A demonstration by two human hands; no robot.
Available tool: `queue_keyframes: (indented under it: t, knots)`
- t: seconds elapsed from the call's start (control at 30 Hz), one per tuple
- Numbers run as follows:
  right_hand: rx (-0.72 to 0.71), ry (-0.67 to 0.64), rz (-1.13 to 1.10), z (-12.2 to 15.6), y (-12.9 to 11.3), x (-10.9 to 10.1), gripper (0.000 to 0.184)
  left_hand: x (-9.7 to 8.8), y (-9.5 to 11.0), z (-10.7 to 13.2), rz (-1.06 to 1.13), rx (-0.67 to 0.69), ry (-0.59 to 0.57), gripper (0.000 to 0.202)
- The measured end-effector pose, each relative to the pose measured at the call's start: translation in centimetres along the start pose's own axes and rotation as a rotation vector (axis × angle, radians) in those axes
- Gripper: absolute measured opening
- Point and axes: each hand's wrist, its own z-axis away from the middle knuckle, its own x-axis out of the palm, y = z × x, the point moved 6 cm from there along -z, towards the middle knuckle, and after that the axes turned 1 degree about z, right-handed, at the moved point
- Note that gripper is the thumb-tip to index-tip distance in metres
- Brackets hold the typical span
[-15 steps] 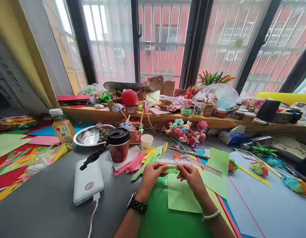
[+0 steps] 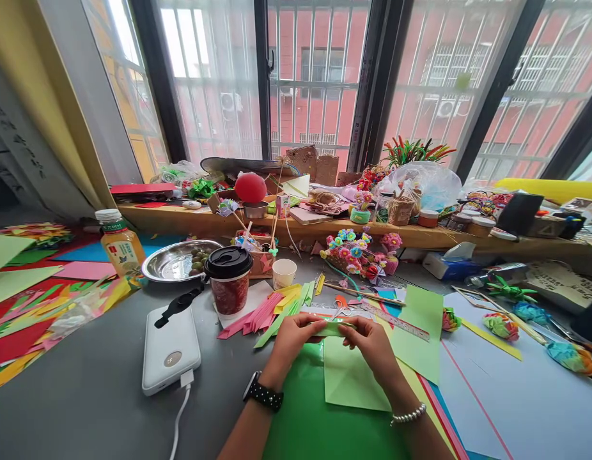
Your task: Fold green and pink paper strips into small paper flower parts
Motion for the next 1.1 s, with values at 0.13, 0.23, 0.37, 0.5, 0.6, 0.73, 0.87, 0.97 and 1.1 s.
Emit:
queue_keyframes:
  t: [0.13, 0.23, 0.37, 0.5, 0.6, 0.73, 0.87, 0.97, 1.1]
  knots:
    - [-0.002, -0.003, 0.018, 0.1, -0.1, 0.1, 0.034, 0.0, 0.3, 0.2, -0.010, 0.021, 0.011, 0.034]
    - [0.012, -0.013, 0.010, 0.2, -0.4, 0.3, 0.036, 0.0, 0.6, 0.3, -0.006, 0.055, 0.020, 0.033]
    - [0.024, 0.002, -0.015, 0.1, -0.4, 0.2, 0.039, 0.0, 0.4, 0.3, 0.003, 0.041, 0.024, 0.033]
    - [-0.004, 0.016, 0.012, 0.1, -0.4, 0.0, 0.037, 0.0, 0.1, 0.1, 0.000, 0.032, 0.013, 0.034]
    - [-0.018, 0.027, 0.027, 0.2, -0.3, -0.2, 0.034, -0.1, 0.0, -0.1, 0.006, 0.025, 0.008, 0.035]
    - [-0.041, 0.042, 0.039, 0.2, -0.5, -0.2, 0.033, -0.1, -0.1, -0.1, 0.013, 0.017, 0.003, 0.034]
    - [-0.074, 0.045, 0.056, 0.3, -0.7, -0.1, 0.032, 0.0, 0.1, 0.1, 0.021, 0.023, 0.001, 0.032]
    - [-0.094, 0.049, 0.071, 0.4, -1.0, -0.1, 0.032, 0.0, 0.4, 0.2, 0.017, 0.040, 0.006, 0.030]
    - [-0.096, 0.045, 0.088, 0.4, -1.1, 0.0, 0.036, -0.1, 0.5, 0.2, 0.001, 0.058, 0.015, 0.030]
